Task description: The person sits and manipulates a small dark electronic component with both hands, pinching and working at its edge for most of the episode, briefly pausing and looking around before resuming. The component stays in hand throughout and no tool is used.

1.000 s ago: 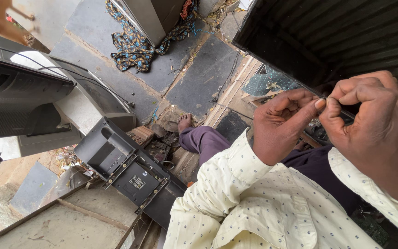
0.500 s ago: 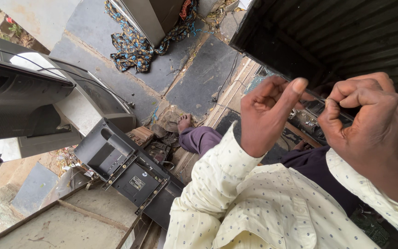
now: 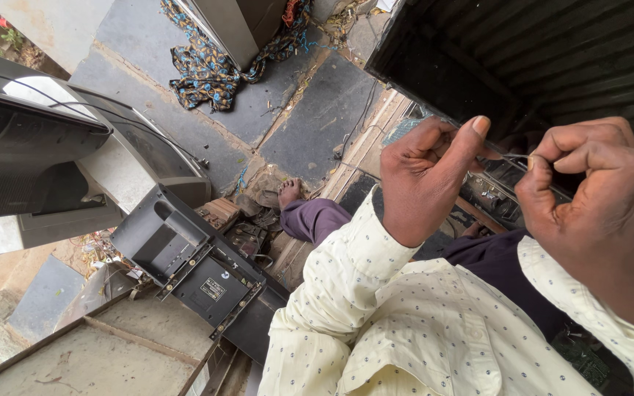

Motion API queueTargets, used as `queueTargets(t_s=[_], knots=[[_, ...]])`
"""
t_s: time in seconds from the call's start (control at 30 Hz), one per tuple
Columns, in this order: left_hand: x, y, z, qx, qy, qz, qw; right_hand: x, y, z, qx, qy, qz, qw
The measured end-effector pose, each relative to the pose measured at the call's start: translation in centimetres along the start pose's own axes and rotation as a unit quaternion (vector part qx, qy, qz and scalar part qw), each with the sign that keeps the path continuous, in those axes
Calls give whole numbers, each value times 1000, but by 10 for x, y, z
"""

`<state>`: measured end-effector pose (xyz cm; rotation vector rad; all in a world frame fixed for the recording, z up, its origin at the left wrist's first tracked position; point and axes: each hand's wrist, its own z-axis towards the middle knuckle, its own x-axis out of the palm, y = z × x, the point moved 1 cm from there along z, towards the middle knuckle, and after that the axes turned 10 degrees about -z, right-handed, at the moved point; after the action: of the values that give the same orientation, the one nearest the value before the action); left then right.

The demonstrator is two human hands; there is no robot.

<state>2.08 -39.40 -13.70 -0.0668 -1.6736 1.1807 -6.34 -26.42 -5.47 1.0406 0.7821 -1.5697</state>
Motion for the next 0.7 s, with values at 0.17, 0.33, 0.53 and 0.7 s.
queueTargets(t_s=[0.17, 0.33, 0.53, 0.7], knots=[[1, -4, -1, -8, -11, 2, 1000, 4, -2, -6, -2, -16, -19, 1000], [6, -7, -7, 30, -29, -10, 999, 8, -6, -11, 4, -39, 4, 999], [14, -12, -7, 240, -109, 290, 920, 9, -9, -15, 19, -60, 54, 997], [17, -29, -13, 353, 18, 440, 826, 8, -13, -16, 19, -68, 67, 995]])
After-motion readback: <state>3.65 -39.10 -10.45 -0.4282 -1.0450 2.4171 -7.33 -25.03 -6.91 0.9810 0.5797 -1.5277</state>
